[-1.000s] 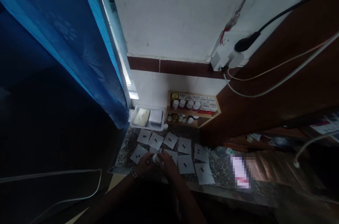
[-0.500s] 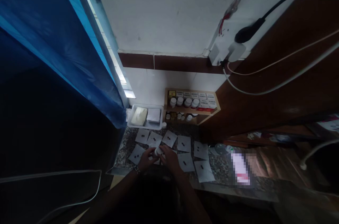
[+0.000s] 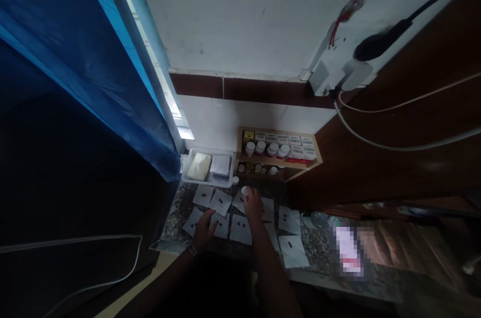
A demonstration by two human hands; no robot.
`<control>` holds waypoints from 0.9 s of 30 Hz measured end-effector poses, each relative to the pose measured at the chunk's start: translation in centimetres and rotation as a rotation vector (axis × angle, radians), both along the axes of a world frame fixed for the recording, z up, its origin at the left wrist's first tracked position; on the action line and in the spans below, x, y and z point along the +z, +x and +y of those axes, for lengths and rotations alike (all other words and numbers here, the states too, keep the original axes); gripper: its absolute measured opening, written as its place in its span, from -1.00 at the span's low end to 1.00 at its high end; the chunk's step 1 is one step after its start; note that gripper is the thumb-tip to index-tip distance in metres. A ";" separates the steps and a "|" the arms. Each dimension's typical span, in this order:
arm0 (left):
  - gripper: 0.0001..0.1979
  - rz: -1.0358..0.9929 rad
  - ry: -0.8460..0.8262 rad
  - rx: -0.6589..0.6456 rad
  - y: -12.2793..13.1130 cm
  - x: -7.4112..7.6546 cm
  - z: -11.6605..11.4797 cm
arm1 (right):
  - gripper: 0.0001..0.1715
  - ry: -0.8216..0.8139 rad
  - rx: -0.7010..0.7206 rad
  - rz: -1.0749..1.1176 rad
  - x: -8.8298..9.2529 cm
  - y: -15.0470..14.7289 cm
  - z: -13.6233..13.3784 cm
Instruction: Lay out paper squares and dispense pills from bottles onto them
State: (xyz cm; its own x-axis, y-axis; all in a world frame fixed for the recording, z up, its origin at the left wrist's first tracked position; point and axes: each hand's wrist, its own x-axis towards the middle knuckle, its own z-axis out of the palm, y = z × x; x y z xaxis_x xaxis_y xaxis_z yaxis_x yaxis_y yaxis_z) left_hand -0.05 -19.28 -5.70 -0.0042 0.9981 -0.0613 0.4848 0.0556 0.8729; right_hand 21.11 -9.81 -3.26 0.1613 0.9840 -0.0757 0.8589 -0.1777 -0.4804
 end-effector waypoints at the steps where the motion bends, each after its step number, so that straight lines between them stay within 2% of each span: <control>1: -0.59 0.013 0.016 0.003 -0.2 -0.2 -0.1 | -0.57 -0.019 -0.011 -0.026 -0.3 0.1 0.8; 8: -0.61 0.037 0.017 0.018 -0.9 -0.5 -0.6 | -0.58 -0.077 0.080 -0.103 -0.7 -0.5 4.4; 11: -0.65 0.029 -0.011 0.035 -0.5 -0.1 -0.3 | -0.56 -0.100 0.083 -0.119 -0.5 -1.0 4.5; 14: -0.66 0.031 -0.014 0.018 0.6 0.9 0.6 | -0.50 -0.080 0.055 -0.121 -0.4 -0.6 3.9; 18: -0.66 0.030 -0.028 -0.133 3.1 3.4 3.1 | -0.55 0.007 -0.110 -0.159 0.4 2.8 4.1; 21: -0.67 0.022 -0.025 -0.237 5.5 5.5 4.8 | -0.52 0.007 -0.265 -0.211 1.4 7.1 6.4; 24: -0.69 0.011 -0.033 -0.303 7.2 6.7 5.3 | -0.54 -0.210 -0.349 -0.224 2.1 10.8 10.2; 27: -0.69 0.008 -0.049 -0.316 7.7 6.6 4.8 | -0.64 -0.337 -0.356 -0.195 2.0 12.7 13.7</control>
State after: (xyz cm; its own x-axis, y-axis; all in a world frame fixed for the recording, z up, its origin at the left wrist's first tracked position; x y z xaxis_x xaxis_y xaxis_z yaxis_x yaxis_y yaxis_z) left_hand 7.66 -14.44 0.91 0.3047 0.9460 -0.1104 0.4914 -0.0568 0.8691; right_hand 33.81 3.90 -1.26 0.5238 0.7919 -0.3139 0.7849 -0.5919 -0.1834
